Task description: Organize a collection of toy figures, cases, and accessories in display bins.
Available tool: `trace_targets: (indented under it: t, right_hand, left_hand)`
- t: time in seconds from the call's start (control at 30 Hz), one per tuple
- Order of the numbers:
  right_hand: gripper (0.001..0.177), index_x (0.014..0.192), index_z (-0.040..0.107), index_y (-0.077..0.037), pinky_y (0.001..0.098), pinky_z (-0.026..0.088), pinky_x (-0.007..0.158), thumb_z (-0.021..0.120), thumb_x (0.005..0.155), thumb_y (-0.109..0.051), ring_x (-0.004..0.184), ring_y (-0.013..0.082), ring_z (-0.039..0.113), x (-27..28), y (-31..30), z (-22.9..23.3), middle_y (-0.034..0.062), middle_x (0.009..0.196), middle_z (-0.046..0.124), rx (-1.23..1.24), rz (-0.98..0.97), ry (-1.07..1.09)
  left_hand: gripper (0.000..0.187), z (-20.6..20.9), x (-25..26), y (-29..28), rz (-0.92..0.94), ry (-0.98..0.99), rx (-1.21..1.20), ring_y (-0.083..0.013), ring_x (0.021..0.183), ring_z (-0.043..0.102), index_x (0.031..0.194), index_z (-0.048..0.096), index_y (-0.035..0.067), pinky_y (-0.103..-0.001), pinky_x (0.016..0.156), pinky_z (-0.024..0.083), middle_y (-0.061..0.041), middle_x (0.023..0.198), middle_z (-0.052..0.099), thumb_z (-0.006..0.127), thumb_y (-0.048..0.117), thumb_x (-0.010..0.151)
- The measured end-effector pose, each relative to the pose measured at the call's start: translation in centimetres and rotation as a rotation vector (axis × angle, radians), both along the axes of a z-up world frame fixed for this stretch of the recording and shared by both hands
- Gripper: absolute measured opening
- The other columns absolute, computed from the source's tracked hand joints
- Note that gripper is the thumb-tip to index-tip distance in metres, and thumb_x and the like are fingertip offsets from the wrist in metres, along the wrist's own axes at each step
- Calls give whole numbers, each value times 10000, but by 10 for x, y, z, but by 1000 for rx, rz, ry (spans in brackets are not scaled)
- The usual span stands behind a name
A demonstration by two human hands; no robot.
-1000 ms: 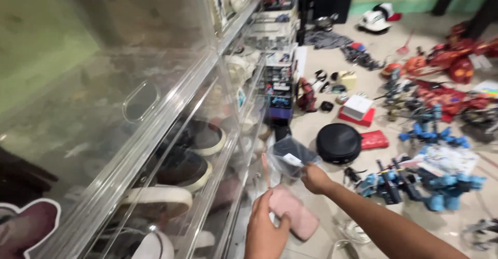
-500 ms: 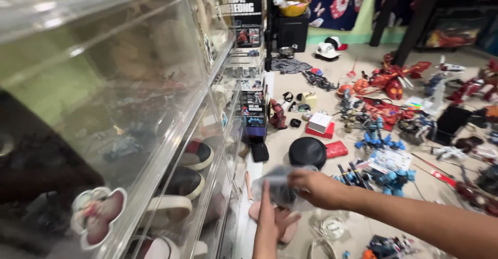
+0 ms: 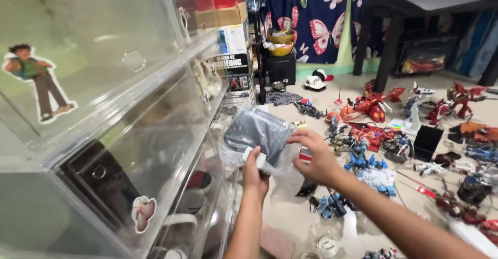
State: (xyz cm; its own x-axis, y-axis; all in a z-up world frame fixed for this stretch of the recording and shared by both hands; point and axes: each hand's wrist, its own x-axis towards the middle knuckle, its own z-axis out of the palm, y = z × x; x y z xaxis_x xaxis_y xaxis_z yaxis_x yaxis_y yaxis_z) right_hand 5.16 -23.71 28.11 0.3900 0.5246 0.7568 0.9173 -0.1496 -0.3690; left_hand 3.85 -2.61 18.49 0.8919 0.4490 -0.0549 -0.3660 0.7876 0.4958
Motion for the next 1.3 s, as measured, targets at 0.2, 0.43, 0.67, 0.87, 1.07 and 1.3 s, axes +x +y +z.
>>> trace_targets:
  t: [0.2,0.43,0.67,0.87,1.07,1.3]
  right_hand:
    - [857,1462,457,-117,499,324,1119,754,658,-153,1470,400,277,35,3,-11,204,1603,270,79,48,84]
    - [813,1457,499,-30,424,486,1039,836,746,-234,1224,286,615,61,21,-33,158,1372,636,350,343,1261]
    - [707,1310,556,-28,417,582,892,839,662,2,1034,267,707,27,44,-1,136,1161,711,599,184,1243]
    - [649,1276,615,-11,352,564,907,848,672,24,1041,226,708,15,64,-7,100,1171,743,545,203,880]
    - [649,1283,580,-6,379,606,855,830,685,24,1000,250,721,18,76,-20,130,1132,732,466,216,1008]
    - [713,1358,505,-30,393,609,871,791,708,31,1033,273,716,15,106,-17,161,1205,687,535,222,1200]
  left_hand:
    - [260,50,2,-28,198,29,177,-197,866,706,1075,692,68,-374,768,573,-35,974,729,752,92,823]
    - [387,58,-3,-57,126,17,237,-151,990,716,1182,671,115,-312,892,558,-1,1061,759,655,337,866]
    - [640,22,-4,-7,229,273,703,-308,816,445,1240,565,-137,-469,703,339,-214,940,500,687,468,1073]
    - [793,58,-74,19,520,476,1199,-236,974,753,1456,403,27,-357,863,582,-107,1262,659,792,353,846]
    - [1040,137,-164,-1,849,878,1477,-405,978,709,1633,110,129,-485,851,527,-200,1150,712,721,272,805]
    - [919,146,-170,8,791,1055,1560,-410,949,710,1619,136,122,-490,798,555,-231,1118,706,656,303,883]
